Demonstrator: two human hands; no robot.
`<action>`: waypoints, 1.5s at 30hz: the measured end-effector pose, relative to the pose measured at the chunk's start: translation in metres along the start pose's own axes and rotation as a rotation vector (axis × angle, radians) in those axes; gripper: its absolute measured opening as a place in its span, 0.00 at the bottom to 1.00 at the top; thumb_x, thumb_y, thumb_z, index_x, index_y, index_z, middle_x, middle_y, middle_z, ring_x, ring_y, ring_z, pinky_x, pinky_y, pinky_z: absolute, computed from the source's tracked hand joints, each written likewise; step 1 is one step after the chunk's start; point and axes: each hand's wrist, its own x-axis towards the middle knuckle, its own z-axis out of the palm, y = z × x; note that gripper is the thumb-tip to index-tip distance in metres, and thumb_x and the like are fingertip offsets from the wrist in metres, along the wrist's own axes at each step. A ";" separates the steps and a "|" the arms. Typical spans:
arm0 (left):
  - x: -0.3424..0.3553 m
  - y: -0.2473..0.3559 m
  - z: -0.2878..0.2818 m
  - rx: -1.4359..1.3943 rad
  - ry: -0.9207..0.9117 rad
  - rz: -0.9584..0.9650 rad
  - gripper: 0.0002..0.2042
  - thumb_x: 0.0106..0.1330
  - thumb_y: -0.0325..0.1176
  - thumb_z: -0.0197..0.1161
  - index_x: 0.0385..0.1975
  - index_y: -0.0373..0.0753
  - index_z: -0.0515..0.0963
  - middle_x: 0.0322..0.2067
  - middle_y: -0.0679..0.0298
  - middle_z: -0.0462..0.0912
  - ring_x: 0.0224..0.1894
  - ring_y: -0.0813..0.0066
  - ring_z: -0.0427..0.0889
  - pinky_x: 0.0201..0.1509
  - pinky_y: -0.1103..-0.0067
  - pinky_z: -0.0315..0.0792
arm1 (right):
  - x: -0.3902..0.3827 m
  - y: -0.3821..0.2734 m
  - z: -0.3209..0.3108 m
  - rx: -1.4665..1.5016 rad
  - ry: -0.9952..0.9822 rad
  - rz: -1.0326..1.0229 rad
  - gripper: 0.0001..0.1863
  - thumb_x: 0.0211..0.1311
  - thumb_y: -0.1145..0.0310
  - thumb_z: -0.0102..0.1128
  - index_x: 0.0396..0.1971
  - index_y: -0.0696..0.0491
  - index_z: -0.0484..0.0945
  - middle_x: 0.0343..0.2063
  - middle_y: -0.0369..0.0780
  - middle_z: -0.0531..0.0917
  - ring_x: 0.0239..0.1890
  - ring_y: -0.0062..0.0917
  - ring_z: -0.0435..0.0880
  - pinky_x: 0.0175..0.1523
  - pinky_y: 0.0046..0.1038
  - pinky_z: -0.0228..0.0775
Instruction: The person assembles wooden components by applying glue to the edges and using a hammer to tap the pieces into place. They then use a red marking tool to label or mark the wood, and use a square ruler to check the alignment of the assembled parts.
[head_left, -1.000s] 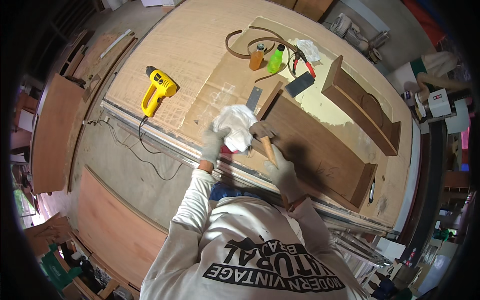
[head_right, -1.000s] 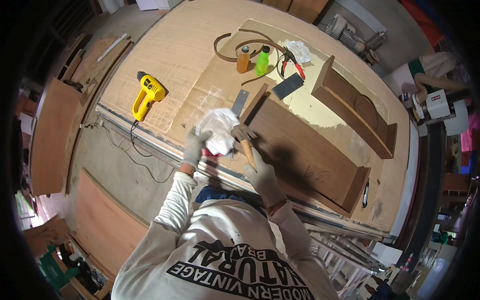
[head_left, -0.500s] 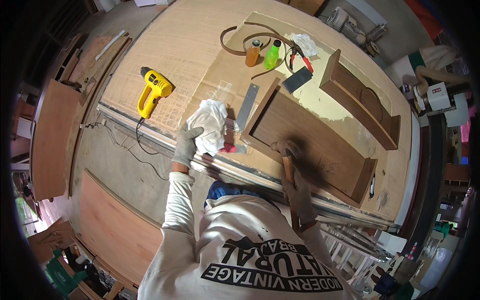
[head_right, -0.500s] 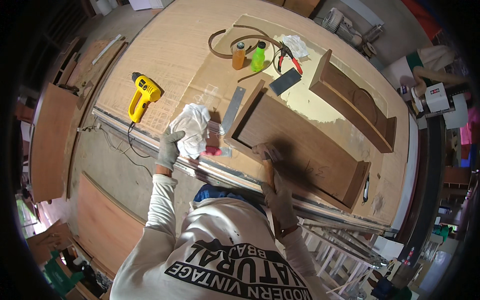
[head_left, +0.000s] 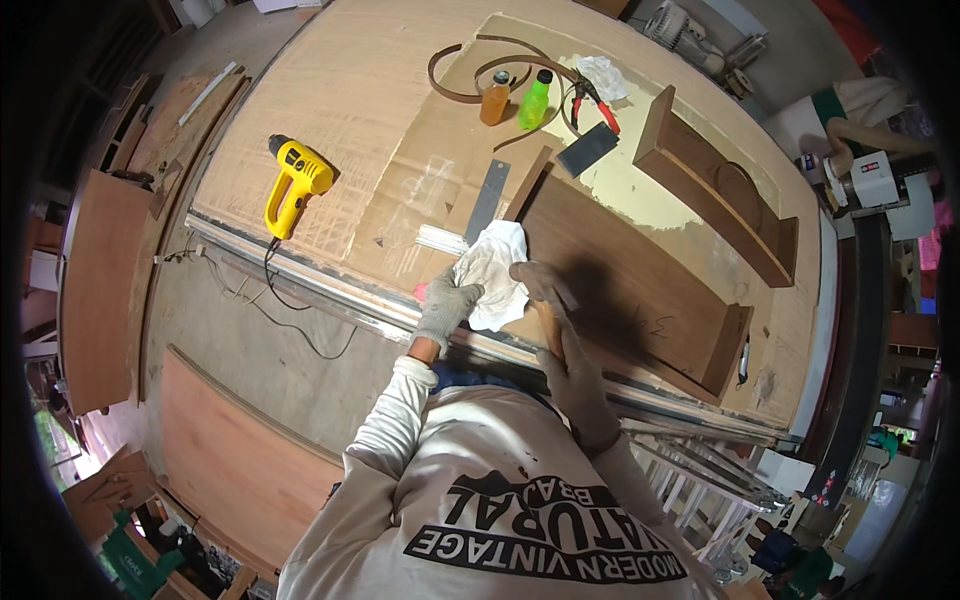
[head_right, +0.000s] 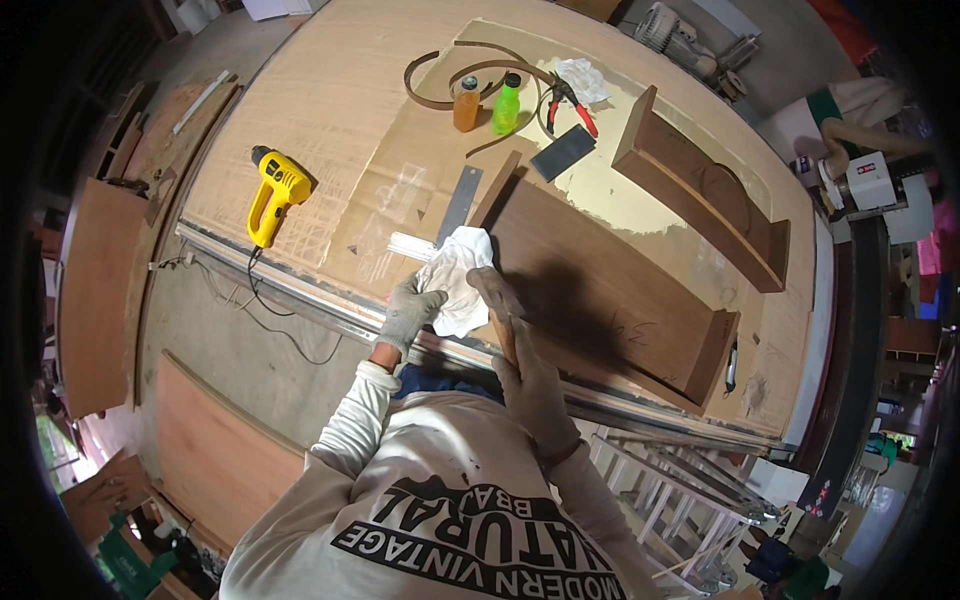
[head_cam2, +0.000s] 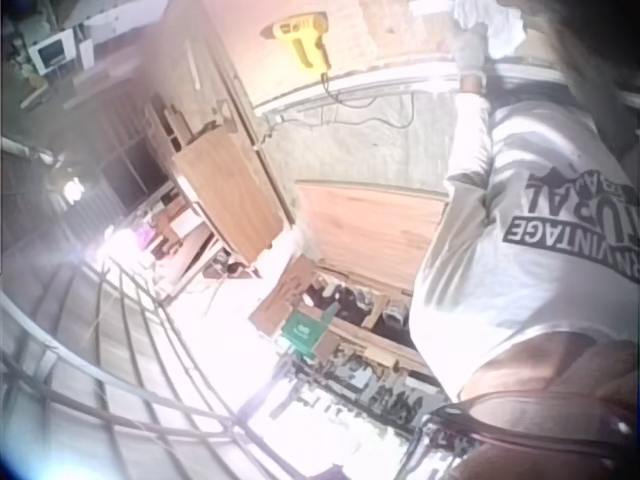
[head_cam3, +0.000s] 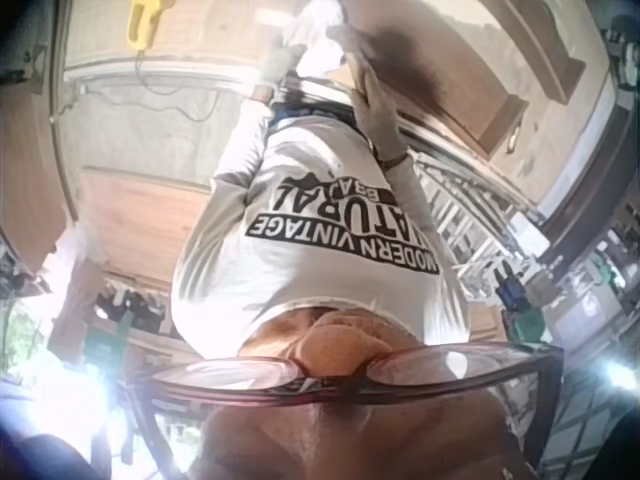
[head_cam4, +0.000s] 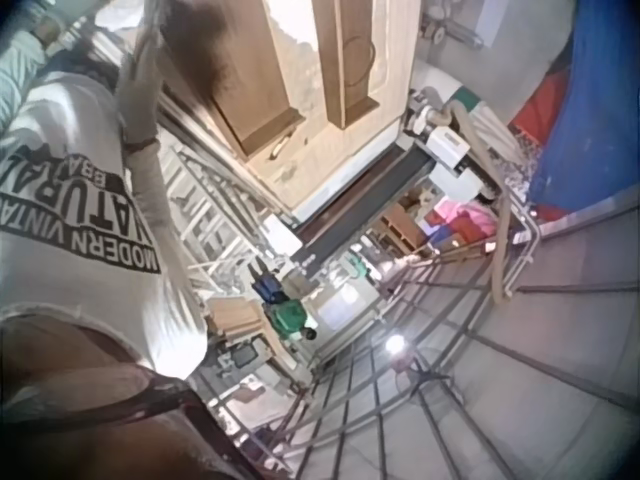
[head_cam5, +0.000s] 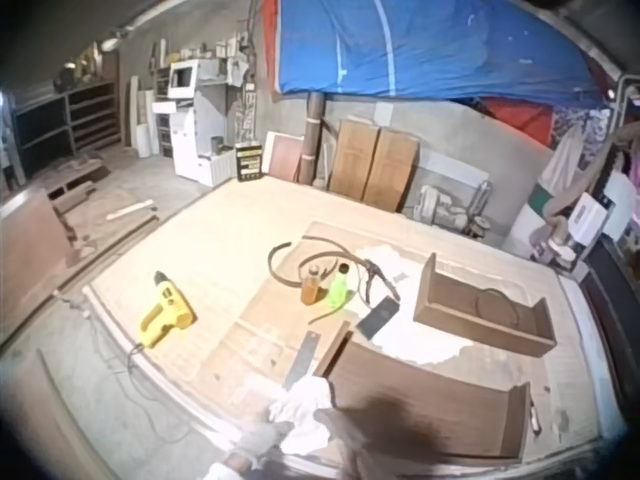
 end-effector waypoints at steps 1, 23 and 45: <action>0.004 -0.008 -0.001 0.031 0.006 0.021 0.23 0.58 0.25 0.72 0.56 0.31 0.79 0.41 0.62 0.87 0.37 0.78 0.84 0.41 0.80 0.79 | 0.004 0.003 0.006 -0.055 0.012 -0.068 0.33 0.68 0.68 0.60 0.72 0.56 0.61 0.32 0.53 0.84 0.33 0.48 0.86 0.41 0.42 0.75; 0.036 -0.016 -0.011 -0.034 -0.004 -0.069 0.20 0.58 0.25 0.70 0.52 0.32 0.82 0.33 0.68 0.86 0.24 0.81 0.76 0.28 0.83 0.71 | 0.061 -0.004 0.027 -0.181 -0.042 -0.034 0.32 0.68 0.68 0.59 0.71 0.53 0.64 0.33 0.57 0.83 0.38 0.50 0.88 0.44 0.37 0.79; 0.029 -0.009 -0.013 -0.074 -0.027 -0.128 0.20 0.59 0.25 0.72 0.53 0.29 0.81 0.41 0.64 0.87 0.37 0.77 0.84 0.41 0.78 0.78 | 0.059 0.029 0.033 -0.135 -0.107 -0.077 0.32 0.66 0.68 0.58 0.69 0.55 0.65 0.37 0.60 0.83 0.40 0.55 0.85 0.43 0.46 0.77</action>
